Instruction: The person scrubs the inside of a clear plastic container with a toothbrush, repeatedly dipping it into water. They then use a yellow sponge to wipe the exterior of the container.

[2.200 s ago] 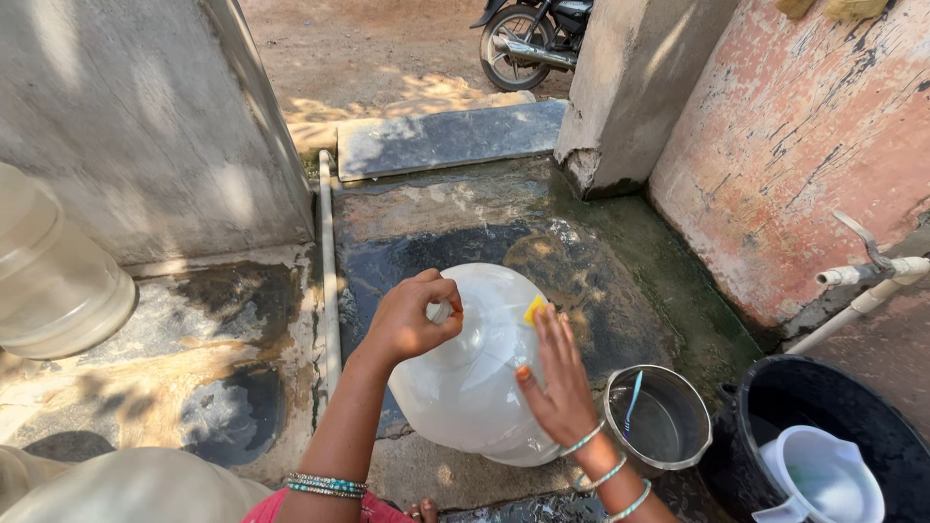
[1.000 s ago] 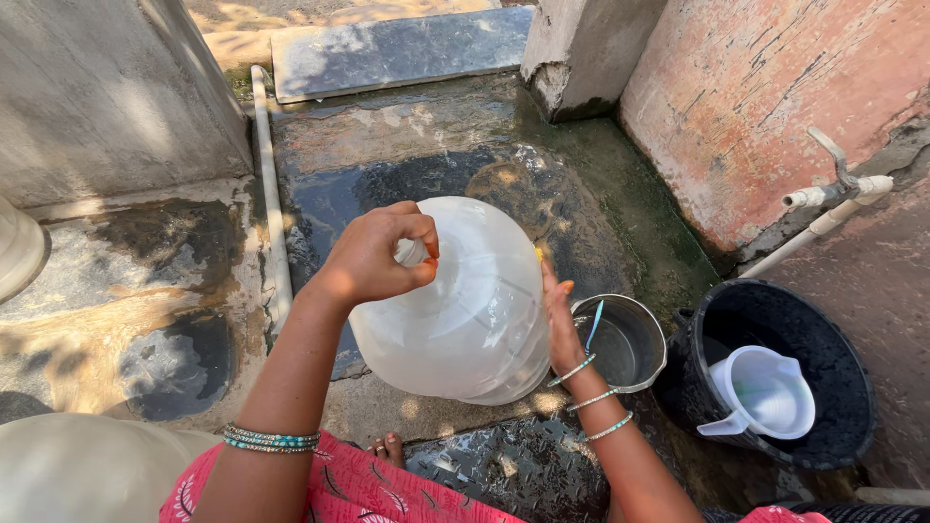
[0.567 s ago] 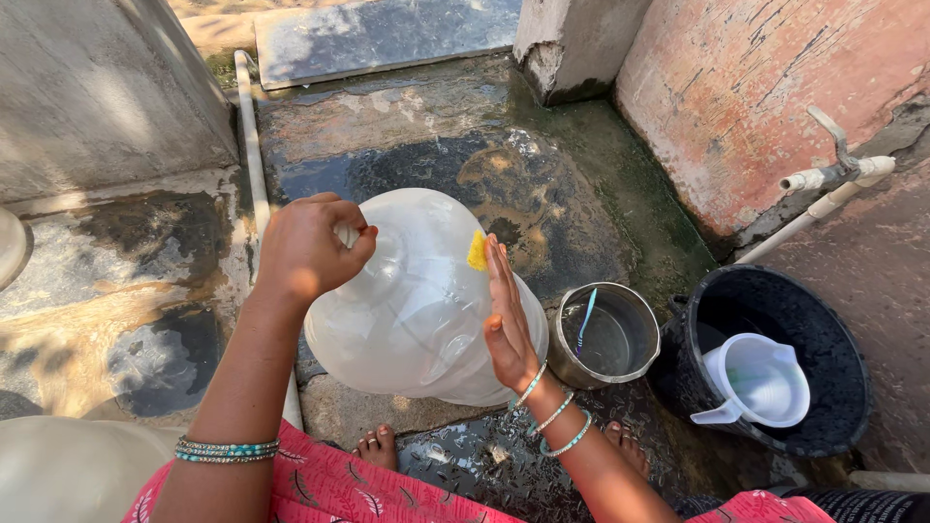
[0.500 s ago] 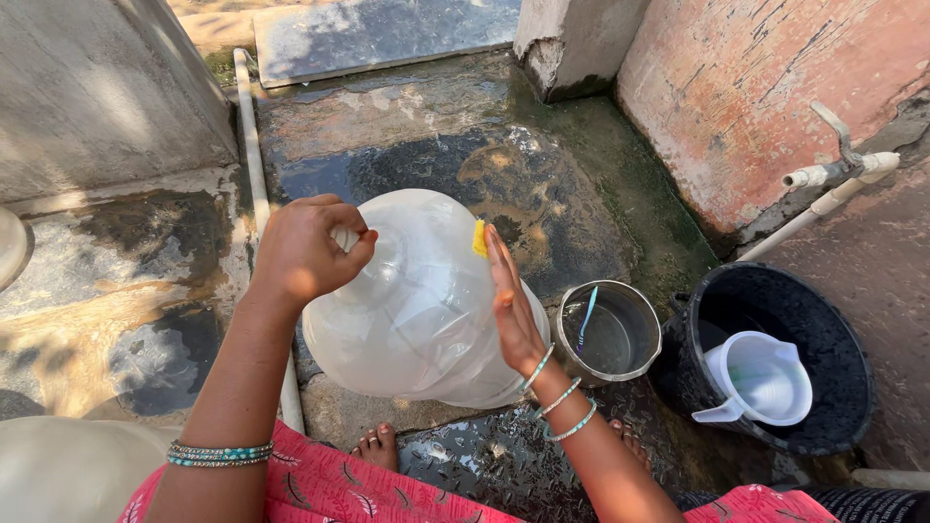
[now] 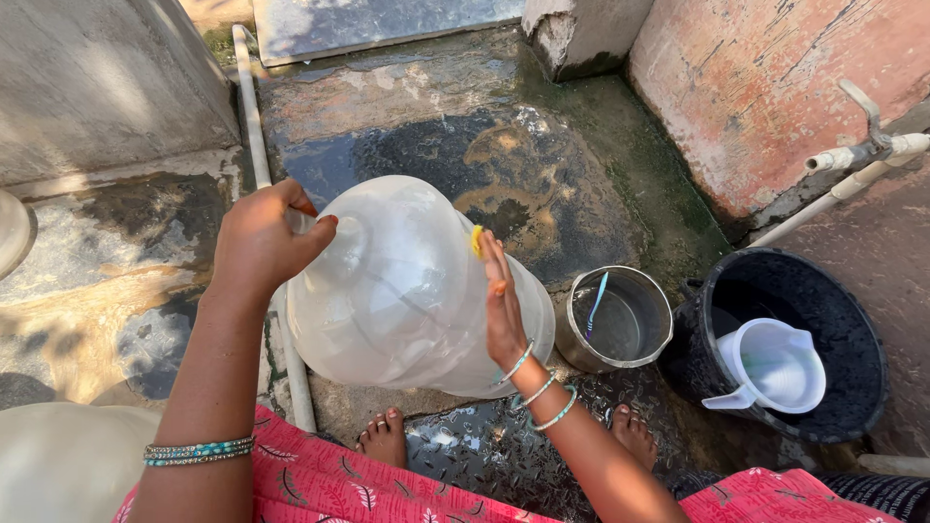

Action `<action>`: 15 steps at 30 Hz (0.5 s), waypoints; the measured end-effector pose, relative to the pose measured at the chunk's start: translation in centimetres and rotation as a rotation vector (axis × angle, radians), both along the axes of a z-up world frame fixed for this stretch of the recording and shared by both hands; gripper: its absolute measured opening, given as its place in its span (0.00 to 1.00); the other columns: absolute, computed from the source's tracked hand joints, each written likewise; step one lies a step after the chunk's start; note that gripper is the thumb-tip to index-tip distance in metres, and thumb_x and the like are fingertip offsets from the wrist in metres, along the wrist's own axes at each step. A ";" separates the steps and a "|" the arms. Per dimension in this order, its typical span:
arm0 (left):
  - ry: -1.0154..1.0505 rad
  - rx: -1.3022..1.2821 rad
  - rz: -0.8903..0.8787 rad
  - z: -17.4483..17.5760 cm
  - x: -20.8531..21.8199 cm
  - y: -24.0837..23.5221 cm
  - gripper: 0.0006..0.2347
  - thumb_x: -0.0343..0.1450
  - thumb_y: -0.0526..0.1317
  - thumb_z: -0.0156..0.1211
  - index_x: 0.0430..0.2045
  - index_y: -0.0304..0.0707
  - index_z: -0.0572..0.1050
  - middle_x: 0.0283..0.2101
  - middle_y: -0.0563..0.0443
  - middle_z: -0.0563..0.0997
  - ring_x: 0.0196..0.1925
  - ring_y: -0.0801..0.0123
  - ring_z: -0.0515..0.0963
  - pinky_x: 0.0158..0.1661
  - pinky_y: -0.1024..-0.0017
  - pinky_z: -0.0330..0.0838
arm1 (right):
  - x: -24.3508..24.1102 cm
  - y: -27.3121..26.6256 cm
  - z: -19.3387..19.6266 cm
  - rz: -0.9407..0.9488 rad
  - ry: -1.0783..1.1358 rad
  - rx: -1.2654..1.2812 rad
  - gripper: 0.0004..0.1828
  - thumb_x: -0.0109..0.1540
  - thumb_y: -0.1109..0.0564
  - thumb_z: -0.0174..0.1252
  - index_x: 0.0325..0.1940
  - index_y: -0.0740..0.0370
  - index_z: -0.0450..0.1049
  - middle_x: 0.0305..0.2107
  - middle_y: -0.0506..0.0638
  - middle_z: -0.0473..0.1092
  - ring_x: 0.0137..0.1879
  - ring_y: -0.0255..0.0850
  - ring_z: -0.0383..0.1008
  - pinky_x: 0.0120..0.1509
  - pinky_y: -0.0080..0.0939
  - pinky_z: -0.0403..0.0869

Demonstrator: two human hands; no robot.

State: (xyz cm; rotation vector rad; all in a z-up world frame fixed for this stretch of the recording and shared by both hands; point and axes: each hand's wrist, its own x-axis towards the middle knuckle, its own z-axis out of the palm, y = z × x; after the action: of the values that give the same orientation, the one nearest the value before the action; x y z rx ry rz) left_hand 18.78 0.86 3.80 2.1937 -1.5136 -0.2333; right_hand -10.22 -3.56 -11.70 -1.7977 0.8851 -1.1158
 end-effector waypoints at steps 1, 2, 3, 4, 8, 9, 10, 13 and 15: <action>0.001 -0.005 -0.007 -0.1 0.1 0.0 0.16 0.62 0.50 0.71 0.34 0.37 0.80 0.36 0.42 0.83 0.39 0.52 0.83 0.40 0.57 0.75 | 0.4 1.2 0.8 0.007 0.007 -0.029 0.59 0.64 0.16 0.15 0.80 0.67 0.46 0.79 0.63 0.44 0.85 0.57 0.35 0.85 0.55 0.36; 0.001 -0.010 -0.013 -0.2 0.2 0.0 0.16 0.62 0.49 0.71 0.34 0.37 0.80 0.36 0.42 0.83 0.38 0.51 0.83 0.40 0.57 0.75 | 0.7 2.3 1.2 0.015 0.013 -0.059 0.59 0.65 0.17 0.15 0.81 0.67 0.44 0.79 0.63 0.43 0.85 0.57 0.35 0.85 0.56 0.36; -0.003 -0.015 -0.022 -0.2 0.4 0.0 0.16 0.62 0.49 0.71 0.34 0.37 0.80 0.36 0.41 0.83 0.38 0.51 0.83 0.40 0.56 0.75 | 1.0 2.8 1.3 0.021 0.015 -0.088 0.58 0.66 0.17 0.16 0.81 0.68 0.42 0.79 0.63 0.42 0.85 0.58 0.34 0.85 0.57 0.35; -0.007 -0.042 -0.047 -0.2 0.6 0.0 0.16 0.63 0.49 0.71 0.33 0.36 0.80 0.36 0.42 0.83 0.38 0.51 0.82 0.40 0.56 0.75 | 0.9 2.7 1.0 -0.003 0.032 -0.102 0.58 0.66 0.17 0.16 0.81 0.68 0.42 0.79 0.64 0.42 0.85 0.58 0.35 0.85 0.56 0.37; 0.000 -0.074 -0.117 -0.3 0.9 0.2 0.15 0.63 0.49 0.71 0.31 0.36 0.79 0.36 0.42 0.83 0.38 0.51 0.82 0.40 0.57 0.75 | -1.8 -1.9 -4.5 -0.101 0.128 0.136 0.63 0.60 0.15 0.15 0.79 0.67 0.49 0.76 0.63 0.48 0.82 0.54 0.42 0.82 0.51 0.42; 0.008 -0.065 -0.125 -0.3 1.0 0.3 0.15 0.63 0.49 0.71 0.30 0.36 0.80 0.36 0.42 0.83 0.38 0.51 0.83 0.41 0.58 0.75 | -3.3 -3.5 -6.5 -0.122 0.160 0.267 0.65 0.57 0.14 0.14 0.79 0.65 0.51 0.75 0.61 0.50 0.81 0.53 0.45 0.81 0.50 0.43; 0.033 -0.056 -0.102 -0.3 1.1 0.5 0.15 0.63 0.49 0.71 0.30 0.37 0.80 0.36 0.42 0.83 0.38 0.51 0.83 0.41 0.58 0.75 | -5.1 -4.8 -8.6 -0.132 0.228 0.328 0.64 0.57 0.14 0.13 0.78 0.65 0.52 0.75 0.62 0.50 0.81 0.53 0.44 0.81 0.48 0.43; 0.083 -0.026 -0.016 -0.1 1.3 0.5 0.14 0.62 0.49 0.72 0.31 0.39 0.80 0.36 0.43 0.83 0.39 0.52 0.82 0.41 0.58 0.75 | -9.1 -7.2 -13.9 -0.164 0.319 0.462 0.63 0.60 0.14 0.15 0.76 0.68 0.52 0.74 0.63 0.50 0.81 0.52 0.46 0.81 0.46 0.45; 0.086 0.011 0.067 0.0 1.3 0.2 0.14 0.60 0.50 0.73 0.30 0.42 0.82 0.37 0.43 0.83 0.40 0.52 0.82 0.41 0.58 0.74 | -9.8 -7.9 -15.3 -0.183 0.275 0.567 0.62 0.61 0.15 0.18 0.76 0.68 0.50 0.74 0.63 0.51 0.80 0.52 0.48 0.80 0.46 0.48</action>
State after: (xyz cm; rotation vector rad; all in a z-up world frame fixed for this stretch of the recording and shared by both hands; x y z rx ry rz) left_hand 20.07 1.08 3.79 2.2094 -1.3928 -0.3103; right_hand -19.98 -11.45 -26.97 -1.4263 1.3931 -0.6338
